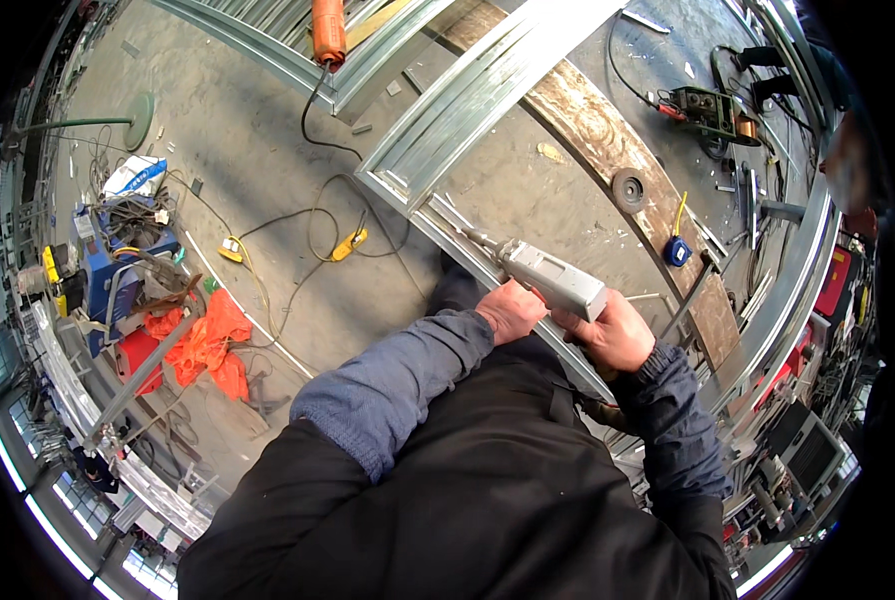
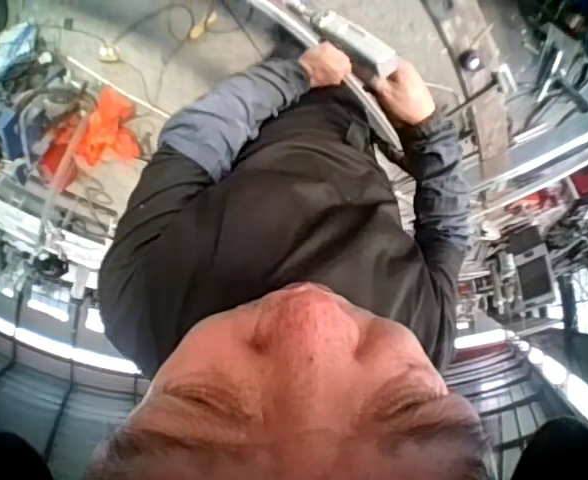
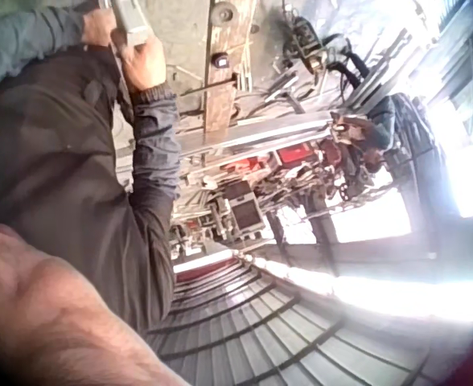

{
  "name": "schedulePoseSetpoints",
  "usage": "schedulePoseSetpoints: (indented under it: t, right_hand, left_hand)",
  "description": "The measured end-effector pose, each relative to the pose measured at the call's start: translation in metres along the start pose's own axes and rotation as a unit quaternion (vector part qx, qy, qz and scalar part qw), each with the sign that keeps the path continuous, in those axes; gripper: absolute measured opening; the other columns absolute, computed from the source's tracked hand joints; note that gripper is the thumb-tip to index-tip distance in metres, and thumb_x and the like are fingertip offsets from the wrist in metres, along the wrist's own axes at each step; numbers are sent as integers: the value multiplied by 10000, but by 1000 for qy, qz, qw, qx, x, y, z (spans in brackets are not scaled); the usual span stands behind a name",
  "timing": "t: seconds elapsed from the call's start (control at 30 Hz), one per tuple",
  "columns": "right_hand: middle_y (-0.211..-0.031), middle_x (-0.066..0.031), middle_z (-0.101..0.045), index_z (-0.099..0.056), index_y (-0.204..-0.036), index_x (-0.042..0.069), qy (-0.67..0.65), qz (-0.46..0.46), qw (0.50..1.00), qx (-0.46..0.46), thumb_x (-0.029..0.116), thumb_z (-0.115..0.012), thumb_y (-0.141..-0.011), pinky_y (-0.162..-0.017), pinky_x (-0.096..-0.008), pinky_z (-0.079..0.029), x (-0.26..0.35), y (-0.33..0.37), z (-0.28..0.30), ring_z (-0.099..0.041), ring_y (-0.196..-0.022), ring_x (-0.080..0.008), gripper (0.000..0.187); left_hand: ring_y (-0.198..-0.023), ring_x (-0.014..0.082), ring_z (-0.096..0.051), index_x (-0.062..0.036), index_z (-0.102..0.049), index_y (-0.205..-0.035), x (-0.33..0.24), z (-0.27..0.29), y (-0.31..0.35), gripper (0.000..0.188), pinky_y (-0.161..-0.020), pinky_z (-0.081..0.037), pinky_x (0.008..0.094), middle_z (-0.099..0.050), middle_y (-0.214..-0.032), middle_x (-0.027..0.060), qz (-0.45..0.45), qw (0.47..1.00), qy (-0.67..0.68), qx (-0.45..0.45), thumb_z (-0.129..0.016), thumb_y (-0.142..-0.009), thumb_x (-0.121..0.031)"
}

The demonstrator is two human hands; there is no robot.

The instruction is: The person welds joints on a rectangular metal frame using a handheld welding torch, then flips the frame to weld additional seams. Another person assists by holding and positioning a larger metal grate structure nearby.

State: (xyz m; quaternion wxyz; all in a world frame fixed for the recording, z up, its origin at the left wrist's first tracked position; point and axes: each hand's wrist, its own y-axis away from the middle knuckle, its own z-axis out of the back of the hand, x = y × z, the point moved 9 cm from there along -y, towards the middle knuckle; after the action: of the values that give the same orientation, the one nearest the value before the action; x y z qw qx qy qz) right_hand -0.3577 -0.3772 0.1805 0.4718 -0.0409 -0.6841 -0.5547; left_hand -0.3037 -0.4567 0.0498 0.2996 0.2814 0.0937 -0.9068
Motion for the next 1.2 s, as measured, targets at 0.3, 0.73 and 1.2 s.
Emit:
schedulePoseSetpoints:
  t: [0.3,0.73,1.2]
  right_hand:
    - [-1081,-46,-734,-645,-1400,52,-102,6,995,11,263,-752,-1042,-816,-321,-553,-20,-6,18,-625,-905,-127,429]
    - [-1024,-72,-708,-564,-1438,8,-233,10,926,-295,279,-645,-1109,-734,-314,-561,-121,179,60,-659,-802,-146,434]
    - [-871,-49,-687,-593,-1391,35,-487,21,813,-319,566,-587,-1088,-762,-374,-641,-267,304,26,-691,-728,-147,612]
  left_hand:
    - [-844,261,-733,-110,-701,-956,7,0,2,135,-794,-583,372,-706,-869,71,35,996,59,-62,-647,-832,-106]
    - [-1123,292,-589,-118,-630,-1229,-13,8,-22,782,-1059,-431,452,-590,-1101,73,-12,997,-63,32,-935,-538,-320]
    - [-1281,314,-554,-110,-640,-1217,-48,-4,-22,731,-1213,-340,511,-627,-1248,85,59,979,-191,42,-973,-589,-282]
